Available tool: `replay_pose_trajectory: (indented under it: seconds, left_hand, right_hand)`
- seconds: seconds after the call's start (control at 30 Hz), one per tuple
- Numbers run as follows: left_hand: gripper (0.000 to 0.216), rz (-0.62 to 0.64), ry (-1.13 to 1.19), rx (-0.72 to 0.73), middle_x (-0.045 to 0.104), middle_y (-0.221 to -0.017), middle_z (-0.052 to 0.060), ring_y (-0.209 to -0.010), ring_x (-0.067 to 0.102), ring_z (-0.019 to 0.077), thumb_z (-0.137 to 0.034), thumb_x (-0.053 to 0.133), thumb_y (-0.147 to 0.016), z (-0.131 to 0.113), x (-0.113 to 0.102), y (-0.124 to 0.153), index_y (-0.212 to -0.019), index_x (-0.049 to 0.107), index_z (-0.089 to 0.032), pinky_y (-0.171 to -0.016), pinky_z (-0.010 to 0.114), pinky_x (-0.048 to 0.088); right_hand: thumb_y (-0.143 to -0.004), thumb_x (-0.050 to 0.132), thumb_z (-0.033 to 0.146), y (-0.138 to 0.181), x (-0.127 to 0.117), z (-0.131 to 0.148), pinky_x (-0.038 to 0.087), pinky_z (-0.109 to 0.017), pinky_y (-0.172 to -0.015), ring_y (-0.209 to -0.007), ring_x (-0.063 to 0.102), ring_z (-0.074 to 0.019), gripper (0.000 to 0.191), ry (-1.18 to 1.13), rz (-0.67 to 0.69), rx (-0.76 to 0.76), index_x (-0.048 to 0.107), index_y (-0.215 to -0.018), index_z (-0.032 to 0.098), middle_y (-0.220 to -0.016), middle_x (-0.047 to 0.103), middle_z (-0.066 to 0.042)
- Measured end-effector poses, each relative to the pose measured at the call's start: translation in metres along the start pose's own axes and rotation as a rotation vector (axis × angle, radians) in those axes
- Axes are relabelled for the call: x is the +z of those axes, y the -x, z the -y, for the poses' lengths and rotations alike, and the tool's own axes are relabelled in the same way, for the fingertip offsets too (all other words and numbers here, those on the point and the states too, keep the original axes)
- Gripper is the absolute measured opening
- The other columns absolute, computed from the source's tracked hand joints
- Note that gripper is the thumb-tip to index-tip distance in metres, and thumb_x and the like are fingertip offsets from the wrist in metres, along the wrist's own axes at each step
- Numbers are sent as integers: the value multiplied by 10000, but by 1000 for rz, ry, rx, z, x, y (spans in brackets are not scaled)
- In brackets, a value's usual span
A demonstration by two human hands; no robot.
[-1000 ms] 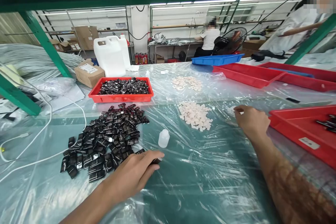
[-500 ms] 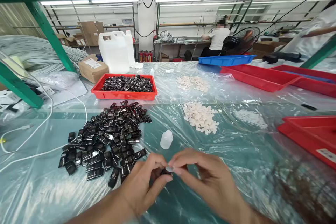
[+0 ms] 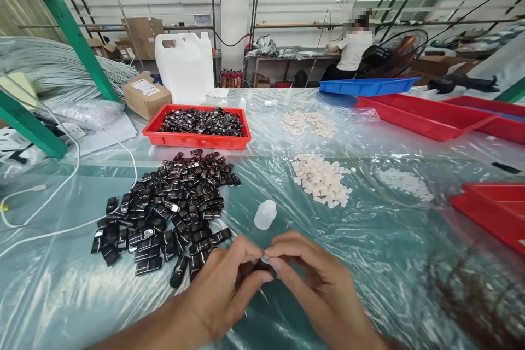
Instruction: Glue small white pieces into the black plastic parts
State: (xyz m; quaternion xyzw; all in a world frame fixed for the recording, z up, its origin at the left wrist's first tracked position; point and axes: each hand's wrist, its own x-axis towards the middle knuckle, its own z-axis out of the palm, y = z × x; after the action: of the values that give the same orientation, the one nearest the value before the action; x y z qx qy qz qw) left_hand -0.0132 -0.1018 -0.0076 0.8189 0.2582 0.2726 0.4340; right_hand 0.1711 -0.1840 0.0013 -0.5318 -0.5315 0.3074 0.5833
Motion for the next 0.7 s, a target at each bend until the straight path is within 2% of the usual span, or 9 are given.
replay_pose_trajectory:
  seconds: [0.13, 0.27, 0.4, 0.5, 0.6, 0.7]
  left_hand:
    - [108, 24, 40, 49, 630, -691, -97, -543, 511, 76, -300, 637, -969, 5, 3, -3, -1011, 537, -295, -505, 177, 373]
    - [72, 57, -10, 129, 682, -722, -95, -524, 566, 73, -299, 604, -994, 15, 8, -5, -1020, 536, -302, -487, 172, 401]
    - [86, 69, -109, 165, 697, -758, -93, -553, 629, 78, -304, 617, -987, 21, 7, -4, -1005, 534, -315, -503, 167, 439]
    - [110, 76, -109, 158, 700, -729, -98, -510, 599, 64, -277, 622, -986, 17, 3, -3, -1017, 523, -312, -456, 160, 396]
    - [109, 57, -94, 175, 710, -718, -99, -495, 578, 50, -246, 610, -993, 8, -1, -5, -1011, 515, -298, -435, 151, 360]
    - [132, 37, -70, 159, 721, -732, -99, -528, 604, 51, -231, 624, -983, 5, -2, -5, -1014, 514, -297, -443, 144, 365]
  right_hand:
    - [-997, 798, 529, 3, 2, 3, 639, -366, -657, -749, 740, -241, 157, -39, 11, 81, 868, -913, 417, -864, 783, -54]
    - [-1004, 789, 555, 4, 4, 4, 612, -331, -587, -646, 662, -186, 245, -162, 47, 191, 847, -927, 330, -883, 759, -51]
    - [-952, 847, 523, 5, 4, 0, 640, -312, -573, -604, 665, -168, 173, -184, 76, 204, 827, -910, 356, -857, 731, -10]
    - [-924, 878, 513, 6, 3, -2, 666, -295, -559, -602, 690, -164, 136, -210, 90, 230, 831, -927, 385, -871, 730, 5]
    - [-939, 871, 503, 4, 1, 1, 701, -288, -599, -619, 740, -161, 158, -253, 108, 264, 829, -921, 352, -865, 743, 3]
    - [-872, 951, 466, -1, -1, 5, 708, -255, -655, -669, 801, -160, 205, -322, 140, 312, 810, -870, 318, -816, 767, 15]
